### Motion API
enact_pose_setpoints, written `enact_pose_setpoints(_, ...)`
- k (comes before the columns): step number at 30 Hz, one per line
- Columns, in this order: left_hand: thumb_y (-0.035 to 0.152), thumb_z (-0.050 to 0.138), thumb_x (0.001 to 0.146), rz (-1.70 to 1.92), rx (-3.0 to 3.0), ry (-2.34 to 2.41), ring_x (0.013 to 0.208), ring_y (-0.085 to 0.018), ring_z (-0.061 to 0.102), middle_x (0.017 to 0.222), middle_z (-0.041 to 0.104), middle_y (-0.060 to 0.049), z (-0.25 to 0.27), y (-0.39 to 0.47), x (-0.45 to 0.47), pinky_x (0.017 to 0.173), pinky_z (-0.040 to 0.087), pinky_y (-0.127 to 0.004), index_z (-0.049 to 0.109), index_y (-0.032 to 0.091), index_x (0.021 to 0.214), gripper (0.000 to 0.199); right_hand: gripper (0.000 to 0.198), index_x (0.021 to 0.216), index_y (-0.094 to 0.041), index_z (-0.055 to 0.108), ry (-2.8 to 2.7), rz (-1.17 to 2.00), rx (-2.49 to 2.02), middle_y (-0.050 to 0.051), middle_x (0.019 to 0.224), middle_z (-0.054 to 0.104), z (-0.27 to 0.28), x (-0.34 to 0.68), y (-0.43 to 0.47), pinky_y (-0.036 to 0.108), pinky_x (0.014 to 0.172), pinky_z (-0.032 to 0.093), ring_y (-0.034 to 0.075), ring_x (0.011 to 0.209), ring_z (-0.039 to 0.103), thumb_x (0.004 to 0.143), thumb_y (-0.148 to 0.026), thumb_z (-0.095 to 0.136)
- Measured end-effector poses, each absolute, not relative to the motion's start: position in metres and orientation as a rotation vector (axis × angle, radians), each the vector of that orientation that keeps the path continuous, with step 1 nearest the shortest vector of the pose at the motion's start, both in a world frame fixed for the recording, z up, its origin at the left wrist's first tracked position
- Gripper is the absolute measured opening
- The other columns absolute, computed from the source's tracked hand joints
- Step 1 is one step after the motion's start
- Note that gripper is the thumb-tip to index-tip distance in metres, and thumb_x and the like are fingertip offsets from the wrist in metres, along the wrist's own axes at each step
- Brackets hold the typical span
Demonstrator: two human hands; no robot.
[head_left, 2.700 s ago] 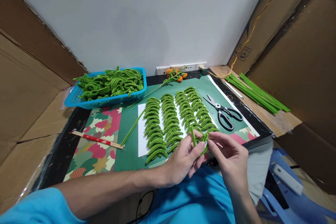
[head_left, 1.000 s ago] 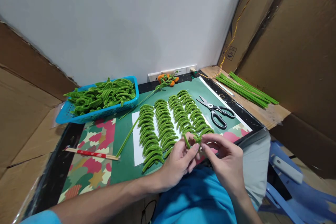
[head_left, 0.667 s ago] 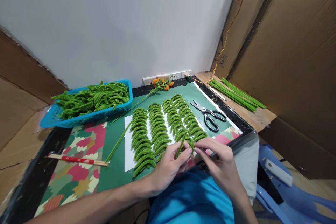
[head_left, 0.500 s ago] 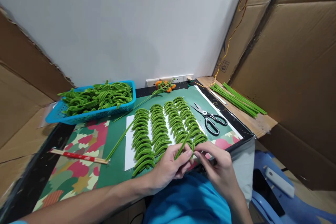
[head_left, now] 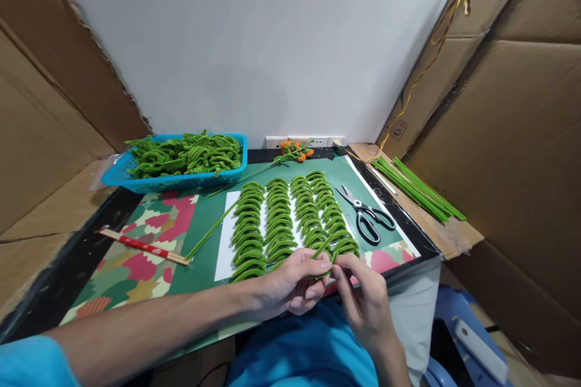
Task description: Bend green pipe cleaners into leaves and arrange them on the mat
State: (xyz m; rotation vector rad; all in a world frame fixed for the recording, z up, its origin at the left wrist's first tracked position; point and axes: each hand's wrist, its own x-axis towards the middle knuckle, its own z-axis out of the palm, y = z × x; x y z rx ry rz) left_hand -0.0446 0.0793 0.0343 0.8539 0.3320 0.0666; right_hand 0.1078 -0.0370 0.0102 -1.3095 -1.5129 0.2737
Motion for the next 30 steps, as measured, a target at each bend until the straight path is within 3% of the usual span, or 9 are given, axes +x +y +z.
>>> enact_pose_setpoints(6, 0.041, 0.071, 0.097, 0.022, 0.763, 0.336, 0.035, -0.005, 0.03, 0.052, 0.044, 0.009, 0.038, 0.08, -0.047, 0.034, 0.022, -0.016, 0.047, 0.021, 0.078, 0.036, 0.017, 0.096, -0.023, 0.056, -1.535, 0.29, -1.286, -0.002, 0.08, 0.056, 0.001, 0.105, -0.037, 0.024, 0.065, 0.044, 0.013, 0.068, 0.053, 0.109, -0.014, 0.049)
enact_pose_setpoints(21, 0.044, 0.075, 0.096, 0.068, 0.766, 0.294, 0.035, -0.005, 0.034, 0.056, 0.051, 0.008, 0.03, 0.077, -0.045, 0.032, 0.025, -0.016, 0.049, 0.021, 0.087, 0.036, 0.016, 0.102, -0.023, 0.06, -1.465, 0.119, -1.32, -0.002, 0.08, 0.061, 0.004, 0.099, -0.034, 0.022, 0.064, 0.049, 0.012, 0.066, 0.06, 0.107, -0.013, 0.05)
enact_pose_setpoints(30, 0.061, 0.065, 0.1, 0.171, 0.98, 0.314, 0.036, -0.005, 0.045, 0.067, 0.06, 0.005, 0.026, 0.066, -0.042, 0.03, 0.029, -0.014, 0.05, 0.02, 0.098, 0.043, 0.022, 0.12, -0.024, 0.068, -1.332, 0.132, -1.289, 0.005, 0.106, 0.074, 0.004, 0.109, -0.037, 0.03, 0.084, 0.059, 0.02, 0.097, 0.073, 0.106, -0.015, 0.055)
